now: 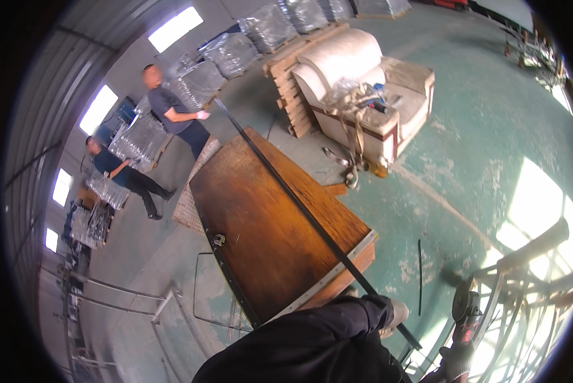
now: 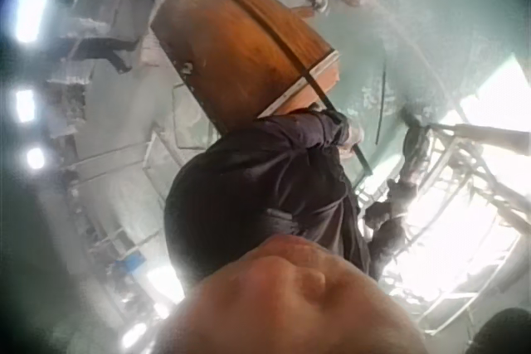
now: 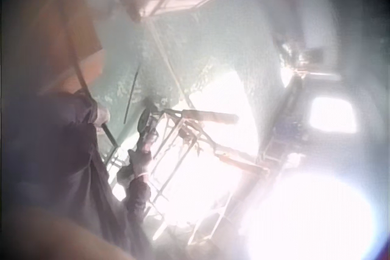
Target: The person retrieves a long metal rod from a rack, carries it to a workbench, and uses an angle grinder to cut the rod into shorter pieces. The person handles the rod with both hands and positions it on the bench before cutting.
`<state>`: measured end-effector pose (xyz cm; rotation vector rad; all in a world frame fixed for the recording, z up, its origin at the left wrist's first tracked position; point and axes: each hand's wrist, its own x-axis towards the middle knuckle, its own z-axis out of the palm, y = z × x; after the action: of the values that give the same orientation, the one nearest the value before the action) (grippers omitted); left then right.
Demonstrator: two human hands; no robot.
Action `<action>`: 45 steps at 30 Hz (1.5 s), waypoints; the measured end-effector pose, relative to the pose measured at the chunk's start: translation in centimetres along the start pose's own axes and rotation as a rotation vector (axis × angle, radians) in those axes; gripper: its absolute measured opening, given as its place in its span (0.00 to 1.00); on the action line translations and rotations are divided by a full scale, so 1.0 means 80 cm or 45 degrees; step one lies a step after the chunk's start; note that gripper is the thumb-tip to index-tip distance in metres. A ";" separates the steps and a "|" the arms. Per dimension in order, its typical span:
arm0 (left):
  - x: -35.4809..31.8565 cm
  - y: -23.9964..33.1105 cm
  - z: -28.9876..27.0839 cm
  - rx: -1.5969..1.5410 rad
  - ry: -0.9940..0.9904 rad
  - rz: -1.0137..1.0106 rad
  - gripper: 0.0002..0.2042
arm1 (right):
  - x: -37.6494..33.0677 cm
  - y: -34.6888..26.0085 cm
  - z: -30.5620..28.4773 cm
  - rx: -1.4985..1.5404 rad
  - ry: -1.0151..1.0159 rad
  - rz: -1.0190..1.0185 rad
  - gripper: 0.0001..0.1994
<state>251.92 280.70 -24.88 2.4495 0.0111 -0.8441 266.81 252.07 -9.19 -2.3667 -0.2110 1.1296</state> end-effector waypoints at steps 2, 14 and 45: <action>0.001 -0.007 0.014 0.065 0.071 0.040 0.08 | 0.007 -0.068 -0.005 0.030 -0.109 -0.162 0.19; -0.050 -0.072 0.030 0.201 0.423 -0.110 0.05 | -0.017 -0.440 0.093 0.400 -0.619 -0.448 0.20; -0.391 -0.209 0.097 -0.346 1.116 -0.767 0.07 | 0.049 -0.623 0.793 -0.085 -1.133 -0.441 0.12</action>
<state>219.39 296.23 -20.27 2.3607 1.1327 0.0923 224.65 320.09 -20.18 -1.6216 -0.9218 1.9145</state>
